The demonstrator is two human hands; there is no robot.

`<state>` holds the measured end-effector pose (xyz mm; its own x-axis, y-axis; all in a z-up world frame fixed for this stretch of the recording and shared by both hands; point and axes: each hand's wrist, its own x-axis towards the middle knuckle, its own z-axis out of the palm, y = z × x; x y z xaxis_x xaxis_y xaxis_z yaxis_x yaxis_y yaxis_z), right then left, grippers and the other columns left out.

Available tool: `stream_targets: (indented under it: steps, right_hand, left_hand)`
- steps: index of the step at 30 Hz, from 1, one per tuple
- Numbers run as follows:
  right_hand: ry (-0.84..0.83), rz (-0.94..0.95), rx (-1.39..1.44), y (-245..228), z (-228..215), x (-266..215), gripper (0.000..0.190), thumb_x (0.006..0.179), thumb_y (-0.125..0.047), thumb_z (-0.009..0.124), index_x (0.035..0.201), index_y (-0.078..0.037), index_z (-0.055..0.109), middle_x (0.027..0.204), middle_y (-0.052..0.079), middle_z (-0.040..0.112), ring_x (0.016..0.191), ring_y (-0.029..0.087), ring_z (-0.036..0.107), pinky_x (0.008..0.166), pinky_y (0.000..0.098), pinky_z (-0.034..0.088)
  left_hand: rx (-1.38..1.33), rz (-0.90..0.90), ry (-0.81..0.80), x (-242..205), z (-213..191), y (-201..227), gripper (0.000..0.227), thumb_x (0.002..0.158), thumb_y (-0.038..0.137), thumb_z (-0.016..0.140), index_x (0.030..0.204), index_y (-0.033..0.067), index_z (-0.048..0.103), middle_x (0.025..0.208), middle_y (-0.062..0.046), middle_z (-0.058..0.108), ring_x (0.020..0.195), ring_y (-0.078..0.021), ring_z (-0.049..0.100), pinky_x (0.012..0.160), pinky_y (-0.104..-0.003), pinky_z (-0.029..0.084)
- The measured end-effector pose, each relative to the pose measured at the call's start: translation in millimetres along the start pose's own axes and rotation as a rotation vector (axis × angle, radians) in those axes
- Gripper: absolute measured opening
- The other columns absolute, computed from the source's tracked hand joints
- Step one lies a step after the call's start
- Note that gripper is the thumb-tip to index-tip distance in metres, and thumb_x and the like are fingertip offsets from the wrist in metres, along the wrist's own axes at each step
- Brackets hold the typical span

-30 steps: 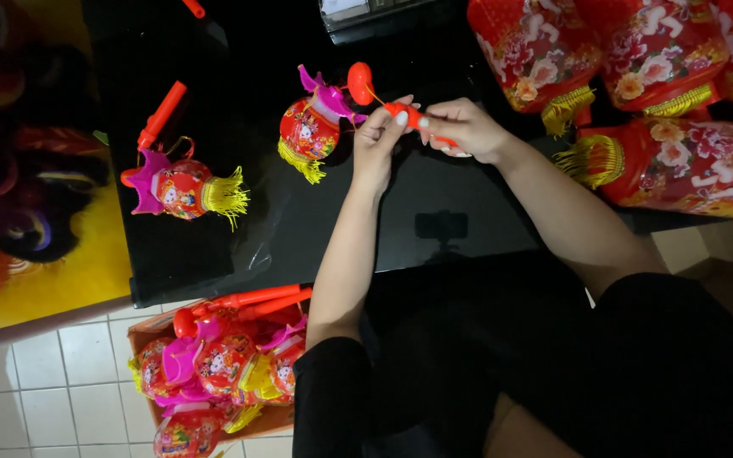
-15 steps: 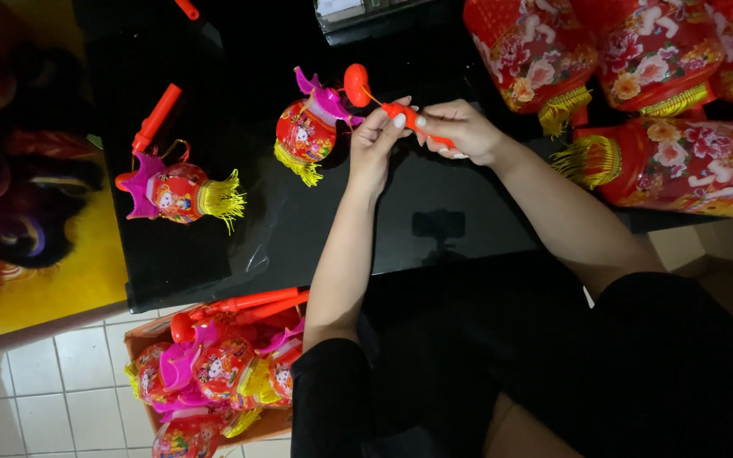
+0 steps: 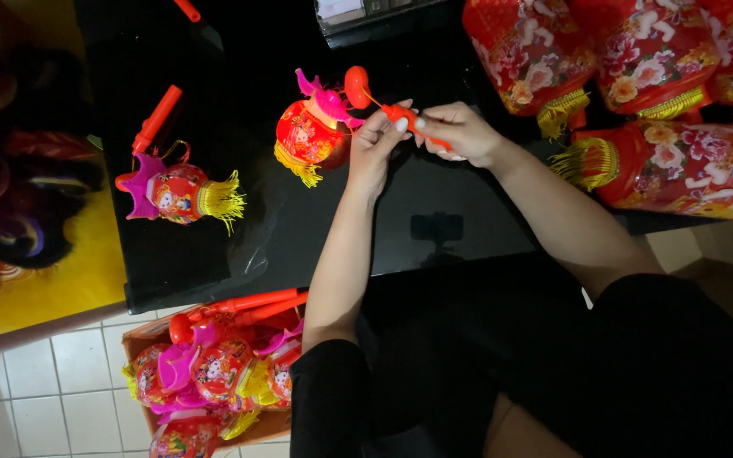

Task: Assembling small decorative lanterns by attaching plastic handles to the lantern bodies

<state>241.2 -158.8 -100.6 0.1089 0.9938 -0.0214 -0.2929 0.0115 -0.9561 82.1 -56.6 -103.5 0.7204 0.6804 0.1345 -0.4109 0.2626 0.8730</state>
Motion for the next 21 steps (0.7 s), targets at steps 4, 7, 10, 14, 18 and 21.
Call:
stream_targets:
  steps: [4,7,10,14,18,21]
  right_hand:
    - [-0.004,-0.001,-0.02,-5.1,0.7,-0.8,0.031,0.111,-0.012,0.054,0.089,0.006,0.065,0.049,0.005,0.042,0.032,0.005,0.037,0.028,0.0149,0.025]
    - [-0.004,-0.014,-0.019,-4.8,0.3,-1.5,0.03,0.11,-0.011,0.055,0.088,0.007,0.065,0.049,0.005,0.041,0.032,0.005,0.036,0.028,0.0149,0.025]
    - [-0.011,-0.017,-0.043,-5.2,0.4,-1.8,0.031,0.11,-0.011,0.055,0.088,0.007,0.066,0.049,0.004,0.042,0.032,0.004,0.035,0.028,0.0147,0.025]
    - [0.002,-0.015,-0.037,-5.7,1.8,-2.4,0.031,0.11,-0.013,0.056,0.088,0.007,0.066,0.049,0.004,0.041,0.034,0.003,0.035,0.029,0.0142,0.024]
    - [0.005,-0.026,-0.027,-2.2,0.1,-0.7,0.03,0.11,-0.012,0.057,0.089,0.008,0.066,0.048,0.005,0.041,0.033,0.003,0.036,0.029,0.0144,0.026]
    - [0.005,-0.019,-0.023,-3.0,-0.1,-1.4,0.03,0.11,-0.012,0.057,0.089,0.008,0.067,0.048,0.005,0.042,0.033,0.003,0.036,0.029,0.0142,0.025]
  left_hand:
    - [0.011,0.008,-0.007,0.1,2.4,3.8,0.033,0.098,0.016,0.077,0.127,0.0003,0.07,0.119,-0.016,0.073,0.105,-0.0152,0.07,0.088,-0.023,0.059]
    - [0.009,0.003,-0.004,-0.5,1.6,2.8,0.032,0.098,0.017,0.078,0.124,-0.0003,0.071,0.121,-0.017,0.072,0.106,-0.0169,0.07,0.088,-0.025,0.059]
    - [-0.003,-0.002,0.007,-0.8,-0.7,-0.2,0.033,0.098,0.016,0.078,0.124,-0.0018,0.071,0.124,-0.02,0.07,0.108,-0.0201,0.07,0.089,-0.027,0.059]
    - [-0.01,-0.008,0.004,-1.1,-2.2,-2.4,0.032,0.098,0.015,0.078,0.124,-0.0022,0.071,0.126,-0.019,0.069,0.108,-0.02,0.07,0.089,-0.026,0.06]
    - [-0.007,-0.016,0.004,-0.8,-0.5,0.6,0.03,0.098,0.016,0.077,0.122,-0.0015,0.071,0.126,-0.019,0.069,0.108,-0.0193,0.07,0.089,-0.026,0.06]
    - [-0.014,-0.02,0.005,-0.5,-0.4,0.4,0.029,0.098,0.015,0.077,0.12,-0.0022,0.071,0.126,-0.019,0.07,0.108,-0.0189,0.07,0.09,-0.026,0.06]
